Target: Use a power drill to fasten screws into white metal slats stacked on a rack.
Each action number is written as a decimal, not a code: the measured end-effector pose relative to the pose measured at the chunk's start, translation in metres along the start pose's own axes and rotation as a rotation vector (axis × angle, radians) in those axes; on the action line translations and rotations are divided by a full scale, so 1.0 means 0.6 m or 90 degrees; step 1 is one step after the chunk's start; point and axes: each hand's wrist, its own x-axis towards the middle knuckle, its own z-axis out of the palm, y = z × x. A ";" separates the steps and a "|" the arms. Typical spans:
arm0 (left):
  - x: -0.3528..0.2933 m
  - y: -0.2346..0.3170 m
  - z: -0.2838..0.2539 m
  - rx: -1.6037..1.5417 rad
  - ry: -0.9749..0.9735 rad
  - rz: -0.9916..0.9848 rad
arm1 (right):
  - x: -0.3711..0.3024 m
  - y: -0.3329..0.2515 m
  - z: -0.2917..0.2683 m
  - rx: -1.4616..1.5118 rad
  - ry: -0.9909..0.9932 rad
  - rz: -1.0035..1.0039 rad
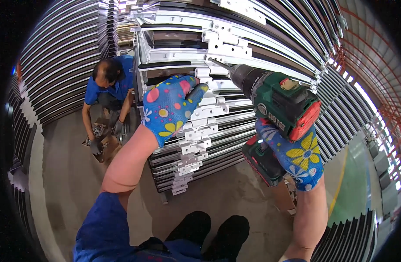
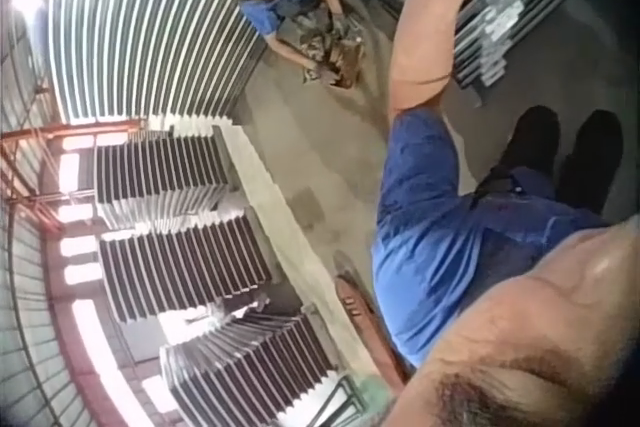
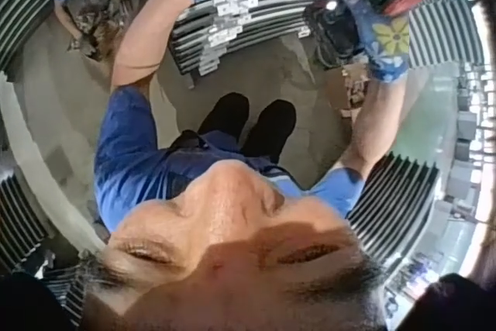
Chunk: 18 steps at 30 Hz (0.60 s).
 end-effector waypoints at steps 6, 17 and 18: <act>-0.002 0.005 -0.013 -0.002 0.024 0.020 | 0.001 -0.006 -0.006 -0.071 -0.005 -0.042; 0.002 0.002 -0.009 0.019 -0.025 0.003 | -0.006 -0.003 0.007 -0.053 -0.001 -0.087; 0.004 0.003 -0.009 0.018 -0.022 0.001 | -0.005 -0.003 0.010 -0.048 0.006 -0.084</act>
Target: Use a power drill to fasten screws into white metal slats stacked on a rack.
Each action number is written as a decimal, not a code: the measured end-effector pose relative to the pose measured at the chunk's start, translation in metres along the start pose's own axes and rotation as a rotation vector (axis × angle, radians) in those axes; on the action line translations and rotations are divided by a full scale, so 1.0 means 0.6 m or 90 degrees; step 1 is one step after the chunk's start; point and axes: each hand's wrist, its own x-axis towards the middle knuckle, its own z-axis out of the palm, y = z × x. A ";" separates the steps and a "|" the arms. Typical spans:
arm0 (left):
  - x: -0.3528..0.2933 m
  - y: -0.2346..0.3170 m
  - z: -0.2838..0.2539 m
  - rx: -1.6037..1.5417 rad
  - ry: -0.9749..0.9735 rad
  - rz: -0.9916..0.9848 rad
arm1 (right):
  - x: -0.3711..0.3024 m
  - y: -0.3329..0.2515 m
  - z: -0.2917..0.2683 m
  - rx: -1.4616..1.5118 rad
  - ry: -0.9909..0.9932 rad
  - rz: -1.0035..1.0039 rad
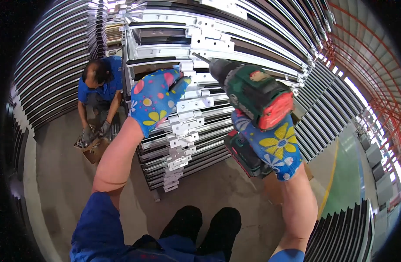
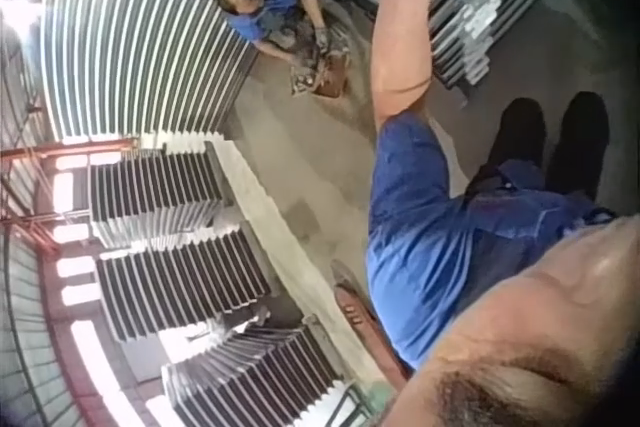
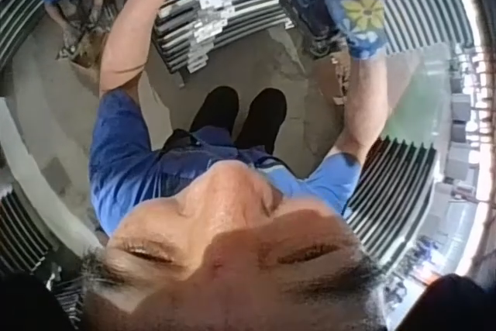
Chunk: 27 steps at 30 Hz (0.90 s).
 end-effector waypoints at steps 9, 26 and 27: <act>-0.002 -0.001 -0.008 -0.028 -0.006 -0.030 | -0.008 0.014 0.015 -0.175 0.035 -0.190; 0.004 -0.001 -0.002 -0.007 0.022 0.013 | -0.017 0.029 0.031 -0.097 0.027 -0.146; 0.003 0.000 -0.004 -0.030 0.017 0.008 | -0.018 0.028 0.033 -0.096 0.020 -0.136</act>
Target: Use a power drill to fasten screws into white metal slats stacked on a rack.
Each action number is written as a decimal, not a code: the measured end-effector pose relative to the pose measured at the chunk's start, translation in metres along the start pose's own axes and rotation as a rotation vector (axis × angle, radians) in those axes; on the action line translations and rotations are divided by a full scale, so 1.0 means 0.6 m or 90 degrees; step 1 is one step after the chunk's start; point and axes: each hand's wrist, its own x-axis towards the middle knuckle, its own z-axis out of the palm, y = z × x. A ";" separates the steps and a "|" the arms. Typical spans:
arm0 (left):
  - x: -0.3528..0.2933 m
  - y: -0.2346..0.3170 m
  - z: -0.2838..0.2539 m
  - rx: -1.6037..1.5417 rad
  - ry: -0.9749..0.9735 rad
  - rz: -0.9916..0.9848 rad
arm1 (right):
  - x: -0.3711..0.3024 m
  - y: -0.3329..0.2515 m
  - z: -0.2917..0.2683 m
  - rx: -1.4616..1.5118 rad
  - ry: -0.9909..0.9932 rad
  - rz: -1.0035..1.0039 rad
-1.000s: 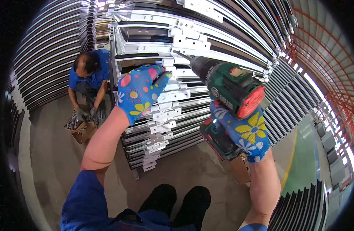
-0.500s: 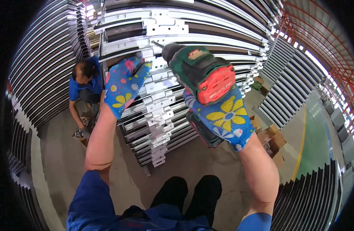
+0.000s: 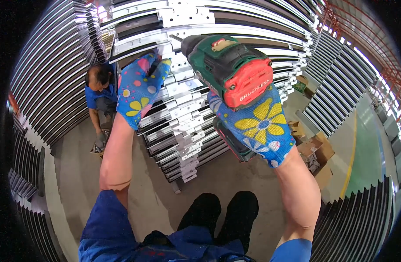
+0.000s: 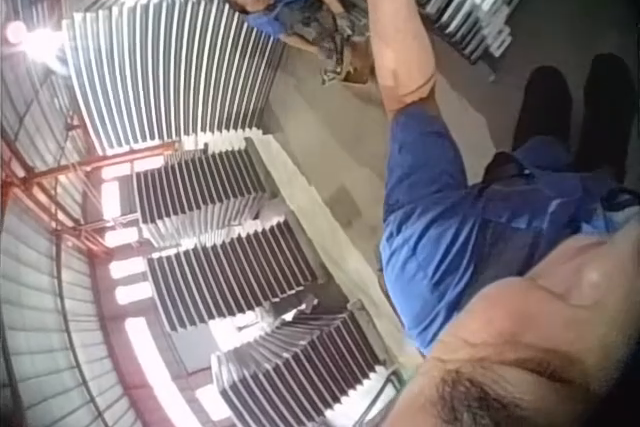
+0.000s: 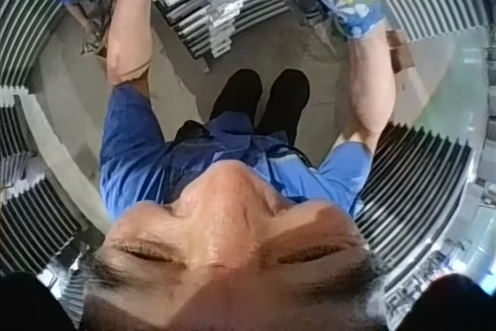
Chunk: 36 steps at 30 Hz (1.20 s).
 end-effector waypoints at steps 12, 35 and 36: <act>-0.003 -0.001 -0.004 0.004 -0.006 0.000 | -0.005 0.002 0.015 0.075 0.031 0.025; -0.009 -0.011 -0.018 0.019 -0.032 -0.016 | 0.009 -0.006 0.030 0.004 0.077 -0.076; -0.009 -0.010 -0.019 0.017 -0.030 -0.010 | 0.010 -0.006 0.030 -0.109 0.099 -0.172</act>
